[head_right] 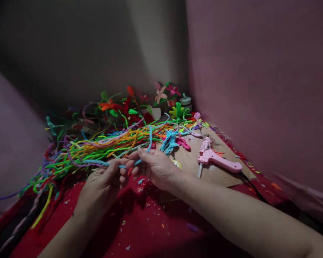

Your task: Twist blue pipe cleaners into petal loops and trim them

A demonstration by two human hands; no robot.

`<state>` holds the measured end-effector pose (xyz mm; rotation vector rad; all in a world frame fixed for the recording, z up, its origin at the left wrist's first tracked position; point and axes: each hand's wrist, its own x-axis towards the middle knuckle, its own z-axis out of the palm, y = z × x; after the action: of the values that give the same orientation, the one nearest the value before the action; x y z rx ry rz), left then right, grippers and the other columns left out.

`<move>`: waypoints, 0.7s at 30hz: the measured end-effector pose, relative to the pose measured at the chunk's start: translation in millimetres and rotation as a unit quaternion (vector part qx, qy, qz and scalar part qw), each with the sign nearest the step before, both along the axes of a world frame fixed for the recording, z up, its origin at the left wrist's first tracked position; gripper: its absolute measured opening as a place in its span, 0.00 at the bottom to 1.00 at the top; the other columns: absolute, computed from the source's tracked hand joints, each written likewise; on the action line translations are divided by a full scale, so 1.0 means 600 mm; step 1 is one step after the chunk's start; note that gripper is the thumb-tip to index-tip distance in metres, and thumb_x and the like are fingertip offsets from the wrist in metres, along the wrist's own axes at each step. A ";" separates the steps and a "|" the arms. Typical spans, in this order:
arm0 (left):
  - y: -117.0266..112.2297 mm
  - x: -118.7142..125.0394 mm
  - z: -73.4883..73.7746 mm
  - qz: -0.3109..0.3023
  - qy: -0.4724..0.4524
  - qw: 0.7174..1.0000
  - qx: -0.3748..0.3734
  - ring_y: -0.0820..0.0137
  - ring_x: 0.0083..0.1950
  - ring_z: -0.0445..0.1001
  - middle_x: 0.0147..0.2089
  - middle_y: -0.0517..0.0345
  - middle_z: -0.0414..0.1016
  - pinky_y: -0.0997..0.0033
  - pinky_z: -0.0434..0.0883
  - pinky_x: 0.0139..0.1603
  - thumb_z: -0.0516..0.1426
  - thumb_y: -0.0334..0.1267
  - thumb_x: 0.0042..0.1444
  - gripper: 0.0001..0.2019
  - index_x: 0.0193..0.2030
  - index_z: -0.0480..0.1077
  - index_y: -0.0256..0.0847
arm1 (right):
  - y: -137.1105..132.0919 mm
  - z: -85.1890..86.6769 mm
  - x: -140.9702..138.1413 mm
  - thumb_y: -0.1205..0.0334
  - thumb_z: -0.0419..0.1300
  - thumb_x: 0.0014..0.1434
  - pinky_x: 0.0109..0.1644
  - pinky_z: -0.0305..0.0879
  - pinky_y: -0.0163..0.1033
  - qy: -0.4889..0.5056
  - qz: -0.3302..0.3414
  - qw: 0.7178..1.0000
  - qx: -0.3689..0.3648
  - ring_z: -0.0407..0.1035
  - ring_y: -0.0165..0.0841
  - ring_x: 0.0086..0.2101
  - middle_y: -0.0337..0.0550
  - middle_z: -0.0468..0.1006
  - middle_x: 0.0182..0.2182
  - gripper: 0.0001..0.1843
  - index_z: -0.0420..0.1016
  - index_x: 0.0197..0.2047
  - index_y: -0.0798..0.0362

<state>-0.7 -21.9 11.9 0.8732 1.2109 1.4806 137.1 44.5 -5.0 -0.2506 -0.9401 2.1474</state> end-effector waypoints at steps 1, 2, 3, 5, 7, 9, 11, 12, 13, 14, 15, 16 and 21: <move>0.002 -0.004 0.001 0.009 -0.016 1.000 -0.010 0.80 0.21 0.64 0.25 0.59 0.70 0.81 0.61 0.19 0.62 0.43 0.49 0.13 0.34 0.74 0.33 | 0.003 0.001 0.001 0.54 0.60 0.55 0.32 0.63 0.32 -0.003 -0.021 1.000 -0.012 0.68 0.24 0.24 0.42 0.76 0.26 0.14 0.73 0.33 0.59; 0.004 -0.007 0.001 0.018 -0.028 0.999 -0.015 0.81 0.20 0.63 0.23 0.60 0.70 0.82 0.60 0.18 0.63 0.43 0.48 0.12 0.32 0.74 0.33 | 0.006 0.001 0.002 0.54 0.60 0.55 0.31 0.63 0.32 -0.007 -0.044 0.999 -0.023 0.68 0.24 0.23 0.41 0.75 0.25 0.14 0.73 0.32 0.59; 0.006 -0.009 0.002 0.024 -0.032 0.999 -0.016 0.81 0.19 0.62 0.22 0.61 0.69 0.82 0.59 0.17 0.63 0.43 0.47 0.13 0.32 0.74 0.34 | 0.008 0.001 0.003 0.54 0.59 0.56 0.30 0.62 0.32 -0.015 -0.066 0.997 -0.031 0.67 0.25 0.23 0.40 0.75 0.24 0.14 0.72 0.32 0.58; 0.008 -0.011 0.001 0.020 -0.027 0.999 -0.011 0.81 0.18 0.61 0.19 0.62 0.68 0.83 0.58 0.16 0.63 0.44 0.47 0.13 0.33 0.74 0.35 | 0.011 -0.003 0.003 0.53 0.58 0.57 0.28 0.62 0.32 -0.049 -0.087 0.994 -0.037 0.66 0.25 0.21 0.40 0.74 0.22 0.15 0.71 0.32 0.58; 0.010 -0.011 -0.001 0.002 -0.017 1.000 -0.002 0.80 0.19 0.63 0.19 0.61 0.68 0.82 0.60 0.17 0.63 0.43 0.47 0.12 0.32 0.74 0.34 | 0.010 -0.009 0.001 0.53 0.57 0.57 0.24 0.60 0.32 -0.089 -0.086 0.992 -0.035 0.64 0.24 0.19 0.39 0.73 0.22 0.14 0.71 0.34 0.58; 0.011 -0.009 -0.002 -0.011 -0.009 1.000 0.002 0.78 0.22 0.67 0.22 0.58 0.71 0.81 0.64 0.20 0.64 0.40 0.46 0.10 0.31 0.75 0.33 | 0.006 -0.014 -0.002 0.54 0.58 0.57 0.23 0.61 0.32 -0.098 -0.078 0.992 -0.029 0.64 0.24 0.19 0.37 0.72 0.22 0.13 0.70 0.35 0.58; 0.012 -0.006 0.002 -0.019 -0.006 1.000 -0.002 0.76 0.25 0.70 0.25 0.55 0.74 0.80 0.68 0.23 0.64 0.37 0.45 0.09 0.31 0.75 0.32 | 0.004 -0.015 -0.004 0.59 0.61 0.54 0.25 0.63 0.32 -0.069 -0.074 0.994 -0.027 0.65 0.24 0.20 0.37 0.72 0.24 0.10 0.70 0.35 0.57; 0.012 -0.005 0.006 -0.025 -0.006 1.000 -0.005 0.75 0.25 0.71 0.26 0.54 0.75 0.79 0.69 0.24 0.64 0.36 0.45 0.09 0.31 0.75 0.32 | 0.003 -0.014 -0.005 0.62 0.62 0.53 0.27 0.64 0.32 -0.049 -0.073 0.996 -0.026 0.66 0.24 0.21 0.38 0.72 0.25 0.09 0.69 0.35 0.57; 0.013 -0.004 0.011 -0.030 -0.008 0.999 -0.008 0.75 0.25 0.72 0.26 0.54 0.75 0.78 0.69 0.24 0.65 0.36 0.45 0.09 0.31 0.75 0.31 | 0.003 -0.013 -0.005 0.64 0.62 0.52 0.28 0.65 0.33 -0.035 -0.071 0.997 -0.026 0.67 0.24 0.22 0.38 0.73 0.25 0.08 0.69 0.35 0.57; 0.014 -0.003 0.016 -0.036 -0.010 0.999 -0.011 0.75 0.25 0.72 0.26 0.54 0.75 0.78 0.70 0.24 0.65 0.35 0.44 0.09 0.31 0.75 0.31 | 0.002 -0.011 -0.005 0.65 0.62 0.52 0.28 0.66 0.33 -0.031 -0.067 0.997 -0.023 0.68 0.25 0.22 0.39 0.73 0.25 0.08 0.69 0.35 0.57; 0.015 -0.003 0.022 -0.037 -0.011 0.999 -0.013 0.75 0.24 0.72 0.26 0.54 0.75 0.78 0.70 0.25 0.65 0.34 0.44 0.09 0.31 0.75 0.31 | 0.003 -0.010 -0.004 0.65 0.61 0.52 0.28 0.66 0.33 -0.039 -0.062 0.997 -0.017 0.68 0.25 0.22 0.39 0.74 0.25 0.08 0.69 0.36 0.57; 0.017 -0.002 0.027 -0.037 -0.013 0.999 -0.013 0.76 0.24 0.71 0.26 0.55 0.75 0.78 0.70 0.24 0.65 0.33 0.44 0.08 0.31 0.75 0.30 | 0.003 -0.009 -0.004 0.63 0.60 0.54 0.26 0.65 0.32 -0.060 -0.057 0.997 -0.007 0.68 0.25 0.21 0.39 0.74 0.24 0.08 0.70 0.37 0.58; 0.030 0.005 0.040 -0.045 -0.013 0.999 -0.006 0.77 0.20 0.70 0.22 0.59 0.73 0.80 0.69 0.21 0.64 0.32 0.45 0.09 0.33 0.73 0.31 | 0.001 -0.010 -0.003 0.62 0.57 0.56 0.19 0.59 0.29 -0.175 -0.064 0.982 0.045 0.62 0.22 0.17 0.38 0.72 0.21 0.09 0.73 0.36 0.59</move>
<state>2.3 -3.7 35.9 0.8873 1.1463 1.4064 135.3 45.2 -10.9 -0.6413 -1.1805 1.9723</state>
